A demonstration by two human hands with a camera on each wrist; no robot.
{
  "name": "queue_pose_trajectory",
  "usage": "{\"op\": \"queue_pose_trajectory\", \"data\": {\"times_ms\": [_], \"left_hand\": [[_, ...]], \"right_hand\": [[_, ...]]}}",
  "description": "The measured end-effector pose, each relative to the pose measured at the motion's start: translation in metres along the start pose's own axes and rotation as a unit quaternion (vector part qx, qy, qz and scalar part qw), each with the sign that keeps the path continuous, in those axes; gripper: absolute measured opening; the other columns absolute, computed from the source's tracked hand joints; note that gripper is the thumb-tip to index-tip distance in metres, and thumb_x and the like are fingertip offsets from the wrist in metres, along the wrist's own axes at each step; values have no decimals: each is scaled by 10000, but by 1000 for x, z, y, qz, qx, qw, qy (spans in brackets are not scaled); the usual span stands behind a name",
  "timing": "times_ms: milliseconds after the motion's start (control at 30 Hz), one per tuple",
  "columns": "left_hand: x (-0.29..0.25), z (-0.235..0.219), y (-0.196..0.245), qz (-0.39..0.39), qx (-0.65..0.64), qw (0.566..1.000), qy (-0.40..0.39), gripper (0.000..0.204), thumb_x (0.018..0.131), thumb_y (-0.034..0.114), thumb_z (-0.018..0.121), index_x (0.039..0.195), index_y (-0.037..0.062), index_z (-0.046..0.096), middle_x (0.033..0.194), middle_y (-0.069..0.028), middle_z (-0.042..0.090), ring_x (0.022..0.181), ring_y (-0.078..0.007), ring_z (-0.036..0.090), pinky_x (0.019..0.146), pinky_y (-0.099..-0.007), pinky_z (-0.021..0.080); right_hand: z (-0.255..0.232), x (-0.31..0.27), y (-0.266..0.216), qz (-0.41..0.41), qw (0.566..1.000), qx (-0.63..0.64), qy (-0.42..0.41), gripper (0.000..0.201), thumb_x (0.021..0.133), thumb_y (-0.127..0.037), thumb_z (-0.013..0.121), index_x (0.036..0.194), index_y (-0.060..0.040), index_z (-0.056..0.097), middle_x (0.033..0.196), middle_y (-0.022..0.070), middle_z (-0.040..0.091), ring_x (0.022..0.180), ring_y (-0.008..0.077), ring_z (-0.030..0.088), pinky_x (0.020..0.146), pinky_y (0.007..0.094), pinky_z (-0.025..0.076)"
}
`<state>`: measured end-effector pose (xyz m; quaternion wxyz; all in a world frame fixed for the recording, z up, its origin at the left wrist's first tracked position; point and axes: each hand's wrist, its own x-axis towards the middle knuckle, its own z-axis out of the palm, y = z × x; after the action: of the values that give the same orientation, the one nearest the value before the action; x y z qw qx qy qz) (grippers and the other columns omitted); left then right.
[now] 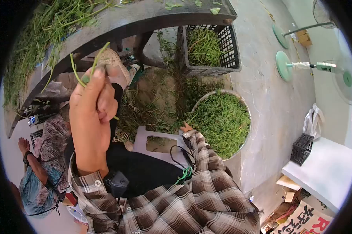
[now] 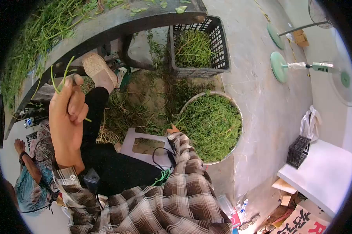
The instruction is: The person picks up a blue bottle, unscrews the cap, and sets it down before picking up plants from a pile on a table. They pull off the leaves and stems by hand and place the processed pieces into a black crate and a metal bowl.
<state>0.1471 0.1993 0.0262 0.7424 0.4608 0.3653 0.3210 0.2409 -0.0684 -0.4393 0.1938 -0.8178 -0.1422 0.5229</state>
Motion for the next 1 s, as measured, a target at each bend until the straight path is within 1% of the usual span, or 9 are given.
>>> {"op": "queue_pose_trajectory", "data": {"times_ms": [300,433,533,567,633,700,800,900,1000], "left_hand": [[-3,24,2,-44,25,997,-57,239,901,233,527,943,4,580,540,74,352,433,0,259,406,-176,194],[-6,28,5,-26,7,997,-75,223,898,219,526,939,6,578,537,73,352,430,-1,261,405,-179,197],[-10,33,7,-24,3,996,-90,214,899,212,521,931,8,576,538,72,353,430,-2,261,404,-176,195],[-10,34,7,-19,-2,995,-99,214,899,212,521,931,8,576,538,72,353,430,-2,261,404,-176,195],[-10,33,3,-13,-17,991,-130,207,902,205,517,927,7,573,542,72,356,426,-2,258,402,-174,196],[-9,36,0,-1,-18,990,-142,195,904,199,513,919,15,576,543,72,359,424,-4,261,398,-171,201],[-7,39,-6,-39,-32,984,-171,190,904,207,512,901,29,577,550,67,362,435,-11,279,384,-188,196],[-9,53,-17,-67,-30,985,-156,196,896,224,520,892,38,581,569,64,370,442,-16,280,385,-181,197],[-11,64,-33,-53,-4,979,-198,279,915,281,462,919,31,586,621,29,459,517,-61,384,467,-205,311]], "right_hand": [[-66,11,8,85,991,-62,81,286,771,-309,521,801,-71,676,820,117,649,752,244,596,693,361,465],[-127,-53,5,47,974,55,214,281,756,-301,510,694,-42,600,647,141,567,617,276,529,596,378,426],[-159,-74,37,-30,926,298,231,233,799,-278,501,669,-89,460,488,54,367,447,182,366,439,344,321],[-176,-101,22,98,826,536,145,255,824,-306,486,672,-103,455,456,14,305,392,134,280,395,314,261],[-191,-128,18,53,777,607,157,264,840,-307,502,676,-134,387,472,-26,222,379,101,190,372,282,177],[-204,-147,7,44,740,651,162,284,876,-328,499,703,-131,390,491,-24,215,398,103,183,383,282,185],[-221,-186,-34,-101,703,694,117,296,924,-325,456,714,-127,392,535,-32,251,450,101,206,422,258,216],[-234,-223,-88,-217,684,692,78,283,933,-307,435,722,-123,399,548,-25,278,471,99,236,438,246,229],[-240,-261,-144,-303,731,604,93,248,926,-277,448,755,-99,428,595,-8,354,508,89,325,456,242,288]]}}
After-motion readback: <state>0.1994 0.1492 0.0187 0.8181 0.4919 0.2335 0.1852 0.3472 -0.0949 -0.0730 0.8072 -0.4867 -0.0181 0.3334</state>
